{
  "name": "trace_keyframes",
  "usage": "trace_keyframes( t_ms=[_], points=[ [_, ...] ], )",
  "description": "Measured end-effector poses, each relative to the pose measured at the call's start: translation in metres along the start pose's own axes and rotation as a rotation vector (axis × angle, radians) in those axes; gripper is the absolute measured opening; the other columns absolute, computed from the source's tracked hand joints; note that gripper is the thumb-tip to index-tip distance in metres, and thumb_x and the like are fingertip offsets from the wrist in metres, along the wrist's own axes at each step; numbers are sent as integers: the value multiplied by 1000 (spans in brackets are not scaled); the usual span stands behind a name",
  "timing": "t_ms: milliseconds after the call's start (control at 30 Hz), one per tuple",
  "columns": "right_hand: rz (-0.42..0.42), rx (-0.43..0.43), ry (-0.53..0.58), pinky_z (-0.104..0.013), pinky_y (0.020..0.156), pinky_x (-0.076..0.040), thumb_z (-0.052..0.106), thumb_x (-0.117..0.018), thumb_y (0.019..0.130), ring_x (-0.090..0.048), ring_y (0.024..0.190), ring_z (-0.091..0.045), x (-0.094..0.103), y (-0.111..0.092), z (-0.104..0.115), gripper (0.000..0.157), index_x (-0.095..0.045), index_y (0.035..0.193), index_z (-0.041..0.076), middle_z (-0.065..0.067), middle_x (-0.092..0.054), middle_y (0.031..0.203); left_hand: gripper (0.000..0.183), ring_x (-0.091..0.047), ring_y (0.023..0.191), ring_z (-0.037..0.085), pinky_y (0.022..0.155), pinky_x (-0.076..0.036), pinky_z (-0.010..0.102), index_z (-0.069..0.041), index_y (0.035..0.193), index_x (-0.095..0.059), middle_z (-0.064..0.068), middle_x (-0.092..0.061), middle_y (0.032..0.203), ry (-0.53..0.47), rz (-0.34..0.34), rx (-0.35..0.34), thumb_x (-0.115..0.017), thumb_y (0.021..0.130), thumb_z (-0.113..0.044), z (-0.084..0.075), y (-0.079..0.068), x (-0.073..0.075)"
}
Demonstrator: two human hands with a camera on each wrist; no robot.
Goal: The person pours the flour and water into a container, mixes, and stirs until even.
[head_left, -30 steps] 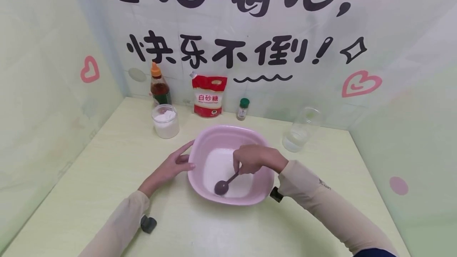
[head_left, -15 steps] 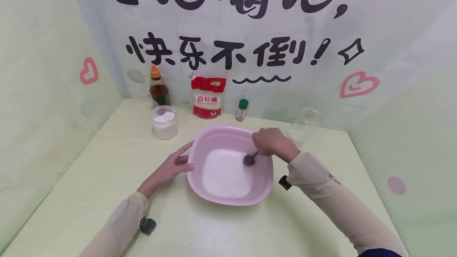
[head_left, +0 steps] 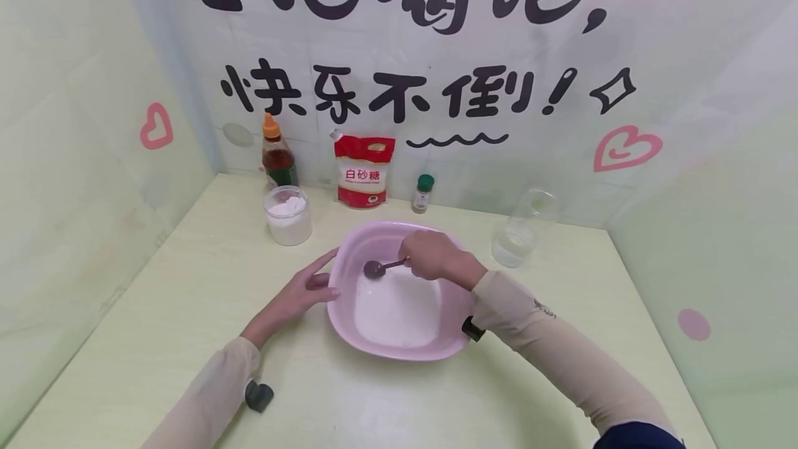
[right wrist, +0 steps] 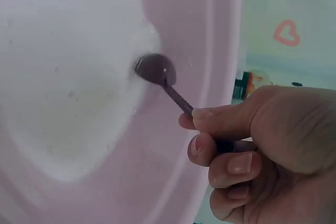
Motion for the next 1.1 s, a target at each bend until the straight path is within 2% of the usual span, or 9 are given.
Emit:
trace_keyframes(
  t_ms=[133,233,300,433,567,667,767,933,1100],
  points=[
    [50,85,53,-26,76,-51,9,-71,90,-60,78,-13,-4,-9,12,18,-79,105,15,1,-77,96,81,-60,126,40,115,-32,60,-22,161,-21,30,-54,141,-1,-5,-1,-68,94,-20,0,0,1],
    [168,129,124,-23,70,-50,9,-70,91,-60,75,-11,-12,-21,17,17,-80,103,16,1,-77,94,80,-60,125,40,116,-32,60,-22,161,-21,30,-55,140,2,-7,0,-67,95,-19,0,1,1],
    [249,125,159,-22,68,-49,10,-71,91,-59,74,-10,-16,-30,15,16,-80,101,17,3,-75,91,80,-60,125,39,116,-32,59,-23,160,-22,29,-55,140,6,-6,3,-67,95,-19,0,1,2],
    [339,37,102,-22,65,-47,9,-73,87,-53,75,-11,-11,-48,1,9,-77,91,17,4,-67,82,80,-61,126,38,115,-34,59,-24,161,-21,29,-55,141,16,-8,16,-67,95,-20,0,1,2],
    [373,-99,8,-23,56,-46,1,-70,85,-56,66,-13,2,-56,-19,15,-66,79,15,0,-61,74,80,-60,127,39,115,-34,59,-24,161,-21,29,-54,142,19,-12,25,-67,95,-20,0,-1,3],
    [337,-176,-80,-25,51,-45,-2,-65,84,-58,60,-17,11,-55,-30,18,-60,77,14,-3,-60,71,80,-59,127,39,114,-35,59,-24,160,-22,29,-54,142,15,-17,29,-67,95,-20,0,-1,3],
    [230,-204,-161,-28,49,-43,-2,-62,84,-54,60,-18,19,-48,-35,15,-59,78,12,-5,-58,72,81,-60,127,38,114,-35,59,-24,160,-22,28,-55,142,6,-20,34,-68,94,-21,1,0,2],
    [46,-188,-212,-31,51,-42,-1,-60,86,-50,63,-19,22,-30,-35,13,-58,78,10,-5,-54,71,81,-59,127,39,115,-35,58,-24,160,-22,28,-55,142,-3,-12,32,-68,95,-21,3,1,0],
    [-12,-126,-167,-31,55,-41,-1,-60,87,-51,67,-20,13,-12,-27,15,-65,80,12,-5,-58,74,81,-60,126,39,115,-34,59,-23,161,-21,29,-55,141,-3,-7,23,-68,95,-21,2,1,-1]
  ],
)
Point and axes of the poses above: each hand's wrist, its own y-axis towards the middle knuckle, its own x-axis out of the back of the hand, z = x × y, the point moved 6 cm from there along y, towards the middle knuckle
